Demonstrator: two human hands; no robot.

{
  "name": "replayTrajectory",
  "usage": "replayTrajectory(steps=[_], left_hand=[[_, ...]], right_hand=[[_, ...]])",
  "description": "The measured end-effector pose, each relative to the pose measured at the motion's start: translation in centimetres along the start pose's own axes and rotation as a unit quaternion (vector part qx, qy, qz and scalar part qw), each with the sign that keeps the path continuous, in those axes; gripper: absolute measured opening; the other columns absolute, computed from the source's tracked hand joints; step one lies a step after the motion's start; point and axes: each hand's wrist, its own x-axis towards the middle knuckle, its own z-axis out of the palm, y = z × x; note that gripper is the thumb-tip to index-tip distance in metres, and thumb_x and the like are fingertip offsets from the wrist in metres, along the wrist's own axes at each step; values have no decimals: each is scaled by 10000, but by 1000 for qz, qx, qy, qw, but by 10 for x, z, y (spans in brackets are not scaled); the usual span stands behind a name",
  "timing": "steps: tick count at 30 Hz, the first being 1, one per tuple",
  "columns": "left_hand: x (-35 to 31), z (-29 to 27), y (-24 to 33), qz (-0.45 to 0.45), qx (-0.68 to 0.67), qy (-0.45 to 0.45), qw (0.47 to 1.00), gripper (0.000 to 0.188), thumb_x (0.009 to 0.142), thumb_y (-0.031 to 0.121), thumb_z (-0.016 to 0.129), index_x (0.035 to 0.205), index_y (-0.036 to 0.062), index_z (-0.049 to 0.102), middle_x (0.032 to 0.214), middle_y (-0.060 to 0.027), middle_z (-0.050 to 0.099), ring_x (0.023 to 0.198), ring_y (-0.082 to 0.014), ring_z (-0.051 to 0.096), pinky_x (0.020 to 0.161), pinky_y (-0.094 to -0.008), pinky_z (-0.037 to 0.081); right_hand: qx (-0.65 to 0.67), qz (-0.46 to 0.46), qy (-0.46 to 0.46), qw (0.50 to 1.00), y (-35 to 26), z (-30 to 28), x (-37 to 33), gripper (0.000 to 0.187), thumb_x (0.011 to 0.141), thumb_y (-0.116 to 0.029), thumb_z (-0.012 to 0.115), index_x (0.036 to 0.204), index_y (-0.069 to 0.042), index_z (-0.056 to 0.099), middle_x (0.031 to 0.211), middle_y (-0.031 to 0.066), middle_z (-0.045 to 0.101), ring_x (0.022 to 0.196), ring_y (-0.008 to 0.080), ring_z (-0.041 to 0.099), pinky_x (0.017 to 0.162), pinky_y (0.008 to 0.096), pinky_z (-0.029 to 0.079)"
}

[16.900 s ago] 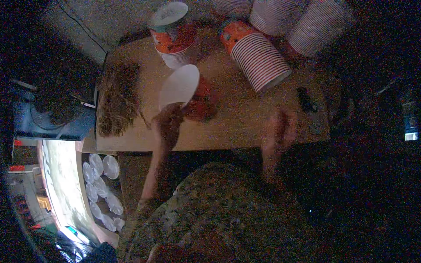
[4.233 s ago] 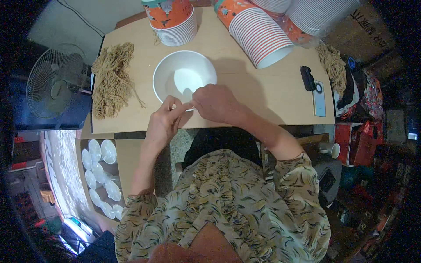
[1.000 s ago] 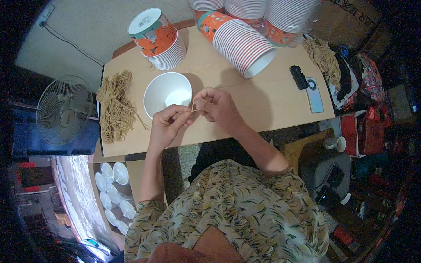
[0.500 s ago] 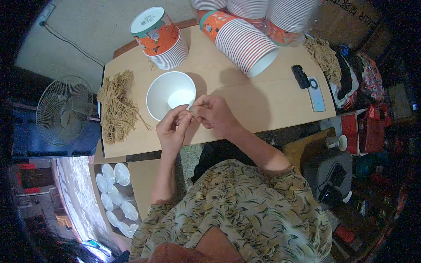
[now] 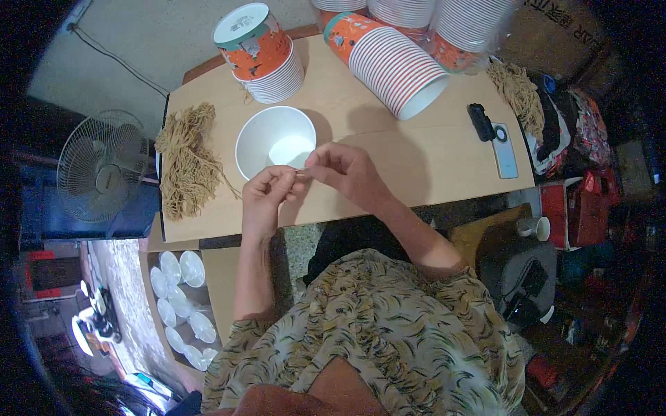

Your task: Attaching string handles to paper buckets for packaging.

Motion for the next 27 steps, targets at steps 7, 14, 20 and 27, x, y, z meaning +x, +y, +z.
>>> replayTrajectory(steps=[7, 14, 20, 27], left_hand=[[3, 3, -2, -56, -75, 5, 996, 134, 916, 69, 695, 1017, -18, 689, 881, -99, 730, 720, -101, 672, 601, -182, 506], [1, 10, -5, -36, -39, -8, 999, 98, 908, 0, 684, 1005, -11, 679, 900, -104, 726, 765, -132, 702, 659, -210, 555], [-2, 16, -4, -27, -58, -1, 998, 105, 905, 10, 686, 1001, -32, 676, 873, -103, 723, 765, -123, 702, 671, -201, 557], [-5, 22, -6, 1, -1, 23, 1000, 109, 909, 7, 683, 1007, -40, 686, 855, -89, 724, 762, -117, 696, 704, -200, 548]], right_hand=[[-175, -49, -6, 983, -5, 1, -10, 138, 844, -41, 726, 977, -54, 690, 773, -69, 545, 601, 7, 388, 531, 195, 336], [-210, -61, 29, 975, 2, 2, -8, 103, 833, -72, 729, 908, -30, 673, 724, -7, 586, 551, 45, 409, 508, 245, 363], [-176, 26, 33, 984, 7, -2, -10, 89, 859, -83, 716, 892, -22, 660, 664, -30, 563, 578, 32, 442, 535, 242, 388], [23, 71, 14, 997, 19, 0, -9, 132, 888, -114, 699, 903, 16, 677, 754, -30, 645, 658, 14, 518, 583, 210, 421]])
